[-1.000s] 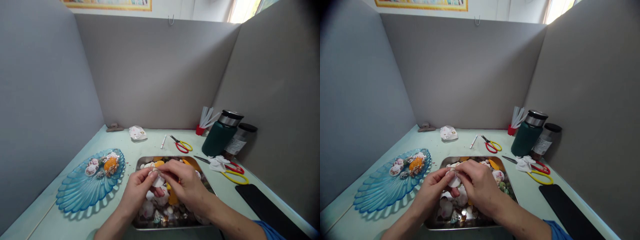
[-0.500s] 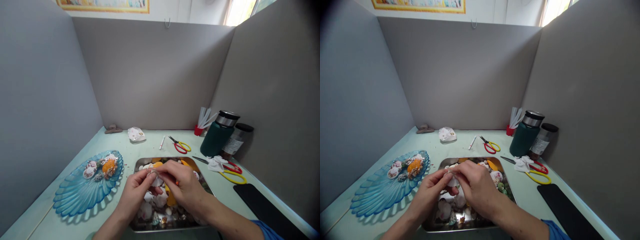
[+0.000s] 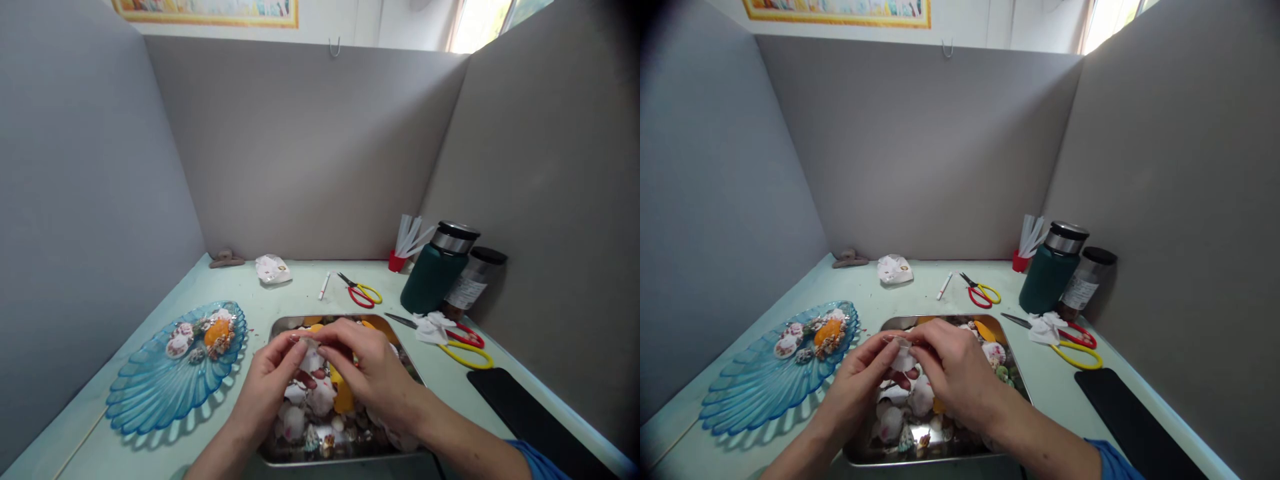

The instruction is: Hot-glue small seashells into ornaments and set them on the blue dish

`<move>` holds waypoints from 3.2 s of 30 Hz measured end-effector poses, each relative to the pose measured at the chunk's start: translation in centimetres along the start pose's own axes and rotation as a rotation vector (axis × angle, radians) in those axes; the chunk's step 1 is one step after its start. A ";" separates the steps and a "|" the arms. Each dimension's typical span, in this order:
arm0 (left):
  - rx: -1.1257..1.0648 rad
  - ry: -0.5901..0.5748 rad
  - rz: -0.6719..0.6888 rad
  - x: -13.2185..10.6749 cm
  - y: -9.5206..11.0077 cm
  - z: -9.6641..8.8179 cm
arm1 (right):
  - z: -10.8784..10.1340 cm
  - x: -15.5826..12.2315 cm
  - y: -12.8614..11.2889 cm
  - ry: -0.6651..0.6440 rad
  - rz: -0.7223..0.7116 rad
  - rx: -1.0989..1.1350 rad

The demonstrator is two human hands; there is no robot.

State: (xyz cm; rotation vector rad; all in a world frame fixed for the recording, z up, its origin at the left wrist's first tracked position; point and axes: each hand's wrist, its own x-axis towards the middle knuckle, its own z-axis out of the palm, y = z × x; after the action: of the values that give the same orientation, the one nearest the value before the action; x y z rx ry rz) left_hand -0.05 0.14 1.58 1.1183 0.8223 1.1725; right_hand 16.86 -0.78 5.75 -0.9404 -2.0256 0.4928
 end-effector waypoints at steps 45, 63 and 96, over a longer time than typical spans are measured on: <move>-0.053 -0.073 -0.085 0.1 -0.1 0.0 | 0.7 0.1 0.4 -0.001 0.270 0.149; 0.087 0.027 0.000 0.2 -0.6 -0.3 | 1.0 -0.7 0.3 -0.018 -0.037 -0.248; 0.039 -0.105 0.018 -0.3 -0.4 0.5 | 0.6 -0.4 -0.4 -0.094 0.070 -0.082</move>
State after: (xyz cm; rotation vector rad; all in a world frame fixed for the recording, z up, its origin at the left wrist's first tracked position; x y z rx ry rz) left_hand 0.45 -0.23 1.34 1.2113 0.7576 1.1069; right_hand 16.36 -1.29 5.46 -1.0584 -2.1167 0.5038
